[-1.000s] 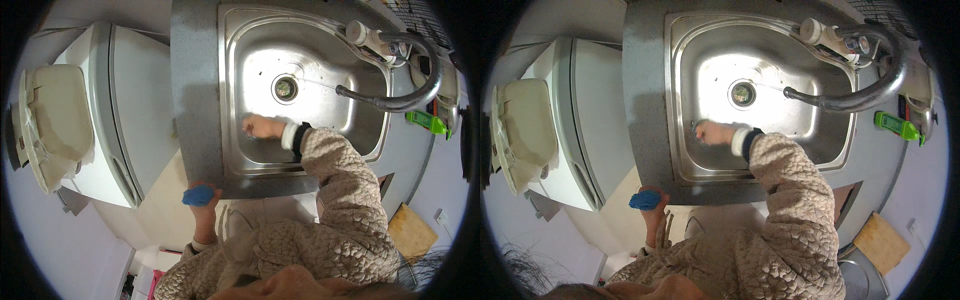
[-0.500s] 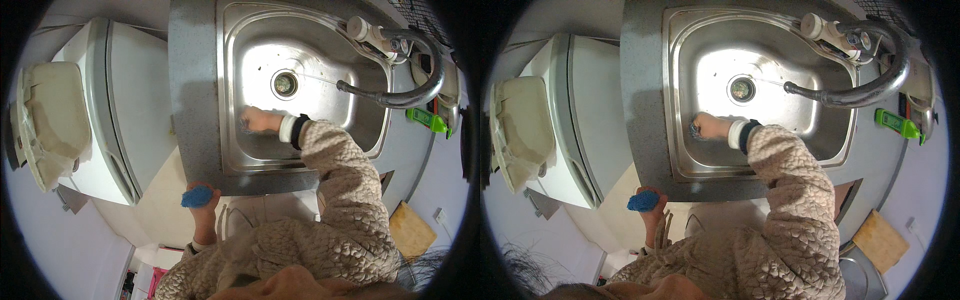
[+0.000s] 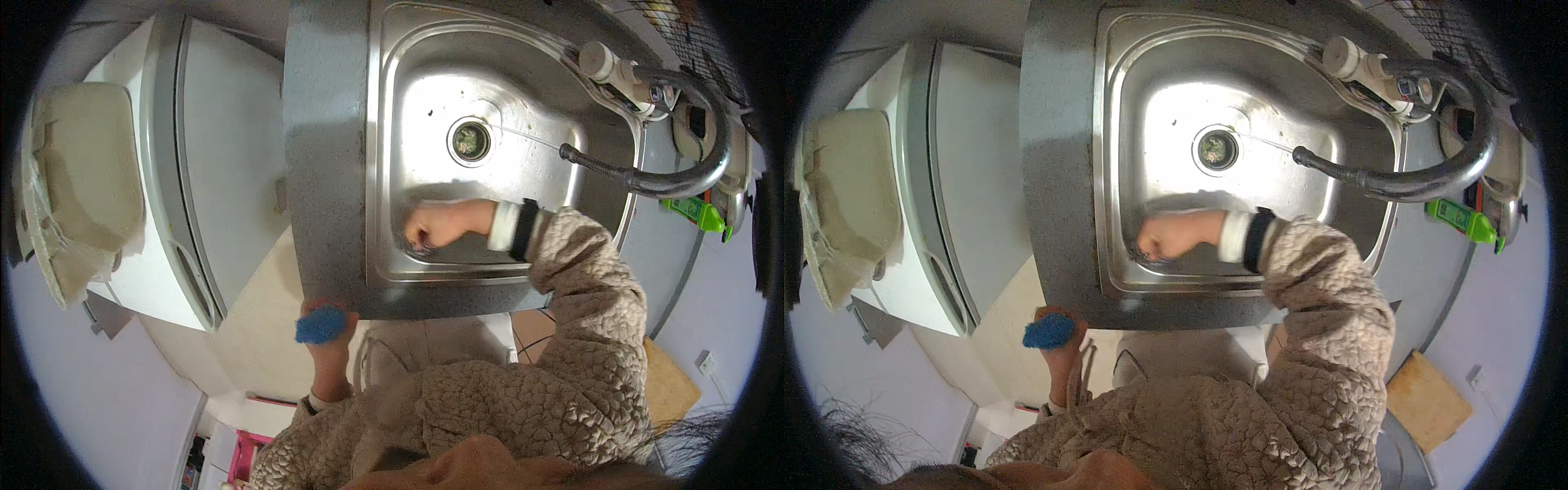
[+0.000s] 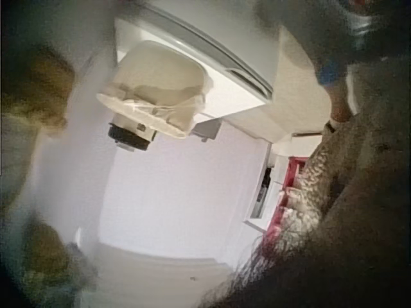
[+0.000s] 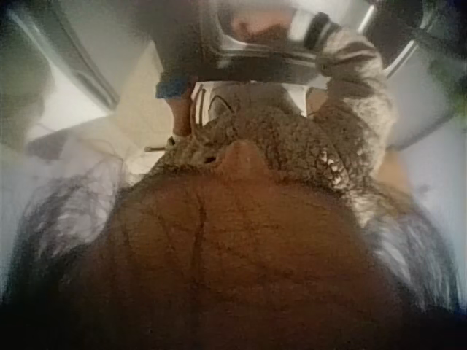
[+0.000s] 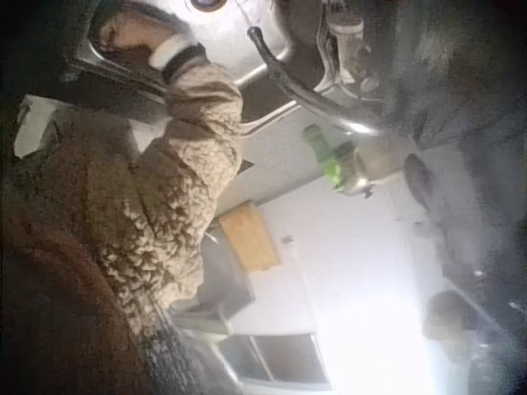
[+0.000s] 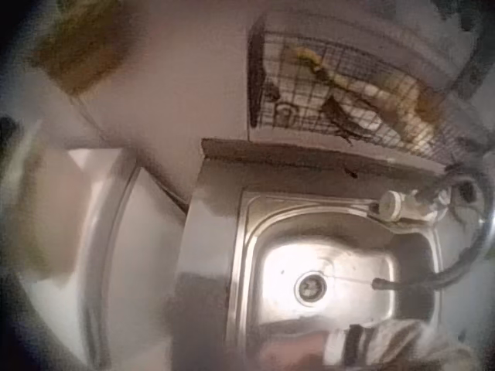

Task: The person scrubs a stainless steel sink with a blue sponge and a metal scouring pad, rinses the sponge, and wipes the sink rim and countertop. They then wipe a pink shelving unit and the stovetop area with the same blue cloth.

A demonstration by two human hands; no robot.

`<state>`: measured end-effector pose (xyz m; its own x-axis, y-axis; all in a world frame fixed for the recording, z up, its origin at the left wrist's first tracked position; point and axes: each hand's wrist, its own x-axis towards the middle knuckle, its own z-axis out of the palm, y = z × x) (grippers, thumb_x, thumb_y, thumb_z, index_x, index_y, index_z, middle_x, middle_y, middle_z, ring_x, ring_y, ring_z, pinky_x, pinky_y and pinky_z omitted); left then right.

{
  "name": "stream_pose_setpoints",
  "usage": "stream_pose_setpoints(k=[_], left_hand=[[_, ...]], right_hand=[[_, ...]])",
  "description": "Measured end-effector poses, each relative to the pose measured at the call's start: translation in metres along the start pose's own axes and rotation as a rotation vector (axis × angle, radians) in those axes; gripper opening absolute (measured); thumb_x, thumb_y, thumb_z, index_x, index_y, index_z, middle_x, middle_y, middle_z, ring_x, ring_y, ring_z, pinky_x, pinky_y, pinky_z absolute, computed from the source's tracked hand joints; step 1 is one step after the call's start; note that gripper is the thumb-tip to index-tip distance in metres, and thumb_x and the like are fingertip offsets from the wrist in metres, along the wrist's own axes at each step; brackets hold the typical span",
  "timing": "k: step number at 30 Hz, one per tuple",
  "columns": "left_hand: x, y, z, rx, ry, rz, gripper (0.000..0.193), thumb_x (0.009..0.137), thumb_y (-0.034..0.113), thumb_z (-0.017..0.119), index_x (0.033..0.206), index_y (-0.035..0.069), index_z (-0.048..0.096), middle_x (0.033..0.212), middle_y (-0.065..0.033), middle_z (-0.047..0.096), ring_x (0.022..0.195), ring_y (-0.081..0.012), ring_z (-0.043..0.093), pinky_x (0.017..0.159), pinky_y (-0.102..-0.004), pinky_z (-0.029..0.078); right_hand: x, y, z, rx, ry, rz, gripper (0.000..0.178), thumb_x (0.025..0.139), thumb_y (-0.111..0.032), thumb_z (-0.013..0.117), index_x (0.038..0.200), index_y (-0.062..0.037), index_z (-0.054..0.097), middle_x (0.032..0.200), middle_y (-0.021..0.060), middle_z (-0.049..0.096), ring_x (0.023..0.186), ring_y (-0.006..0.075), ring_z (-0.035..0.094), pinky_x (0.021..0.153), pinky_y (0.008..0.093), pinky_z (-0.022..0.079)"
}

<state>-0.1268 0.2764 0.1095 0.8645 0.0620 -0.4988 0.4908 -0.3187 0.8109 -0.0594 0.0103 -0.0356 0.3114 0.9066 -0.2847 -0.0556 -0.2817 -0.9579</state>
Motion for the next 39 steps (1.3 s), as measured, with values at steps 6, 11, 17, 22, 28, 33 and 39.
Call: stream_pose_setpoints(k=[6, 11, 17, 22, 28, 33, 39], left_hand=[[-0.005, -0.003, -0.002, 0.002, 0.056, -0.010, 0.032, 0.060, 0.001, 0.067, 0.084, 0.007, 0.046, 0.074, -0.0027, 0.052, 0.065, -0.0141, 0.050, 0.061, -0.0282, 0.041], [0.003, -0.014, -0.010, 0.087, -0.044, -0.022, 0.047, 0.060, -0.003, 0.070, 0.096, 0.007, 0.043, 0.079, -0.0042, 0.055, 0.074, -0.0127, 0.053, 0.066, -0.0267, 0.044], [-0.004, -0.015, -0.007, -0.195, 0.009, -0.135, 0.046, 0.061, -0.001, 0.070, 0.096, 0.007, 0.043, 0.079, -0.0033, 0.055, 0.072, -0.0122, 0.053, 0.065, -0.0263, 0.043], [0.003, -0.015, -0.004, -0.050, -0.082, 0.045, 0.048, 0.059, -0.001, 0.072, 0.096, 0.006, 0.042, 0.081, -0.0041, 0.055, 0.075, -0.0132, 0.053, 0.066, -0.0273, 0.043], [-0.007, -0.020, -0.004, 0.033, -0.022, -0.030, 0.046, 0.059, 0.000, 0.072, 0.095, 0.005, 0.044, 0.081, -0.0042, 0.056, 0.074, -0.0149, 0.053, 0.067, -0.0278, 0.043], [-0.011, -0.029, -0.009, -0.145, 0.005, -0.086, 0.044, 0.060, -0.001, 0.071, 0.095, 0.007, 0.044, 0.079, -0.0033, 0.055, 0.074, -0.0122, 0.053, 0.065, -0.0267, 0.043], [-0.010, -0.024, -0.018, -0.109, -0.074, -0.005, 0.043, 0.060, -0.004, 0.071, 0.093, 0.007, 0.044, 0.079, -0.0037, 0.054, 0.072, -0.0112, 0.051, 0.064, -0.0255, 0.043]], right_hand=[[-0.041, -0.011, 0.001, -0.082, -0.109, 0.022, 0.003, 0.066, -0.001, 0.053, 0.069, -0.0004, 0.053, 0.067, 0.0130, 0.055, 0.060, 0.0246, 0.051, 0.056, 0.0371, 0.040], [-0.069, -0.006, 0.004, -0.057, -0.185, 0.306, 0.008, 0.063, 0.002, 0.051, 0.071, -0.0004, 0.049, 0.066, 0.0111, 0.053, 0.059, 0.0250, 0.048, 0.056, 0.0378, 0.039], [-0.023, -0.001, 0.017, 0.072, 0.271, 0.042, 0.014, 0.060, 0.006, 0.047, 0.073, -0.0002, 0.046, 0.065, 0.0123, 0.050, 0.059, 0.0260, 0.047, 0.057, 0.0387, 0.038], [-0.079, 0.006, 0.009, -0.412, -0.152, 0.704, 0.044, 0.073, 0.000, 0.051, 0.117, -0.0043, 0.052, 0.112, 0.0162, 0.056, 0.096, 0.0256, 0.057, 0.084, 0.0354, 0.045], [0.018, 0.096, 0.022, -0.361, 0.246, 0.257, 0.022, 0.073, -0.005, 0.052, 0.093, -0.0024, 0.059, 0.095, 0.0188, 0.059, 0.085, 0.0327, 0.057, 0.075, 0.0395, 0.045], [-0.125, 0.089, 0.039, -0.325, -0.056, 0.911, 0.027, 0.083, -0.008, 0.044, 0.106, -0.0061, 0.057, 0.104, 0.0166, 0.058, 0.101, 0.0254, 0.055, 0.086, 0.0359, 0.043], [-0.103, 0.011, 0.039, -0.045, 0.114, 0.736, 0.033, 0.081, -0.008, 0.044, 0.113, -0.0037, 0.054, 0.114, 0.0171, 0.054, 0.108, 0.0293, 0.050, 0.091, 0.0365, 0.040]])
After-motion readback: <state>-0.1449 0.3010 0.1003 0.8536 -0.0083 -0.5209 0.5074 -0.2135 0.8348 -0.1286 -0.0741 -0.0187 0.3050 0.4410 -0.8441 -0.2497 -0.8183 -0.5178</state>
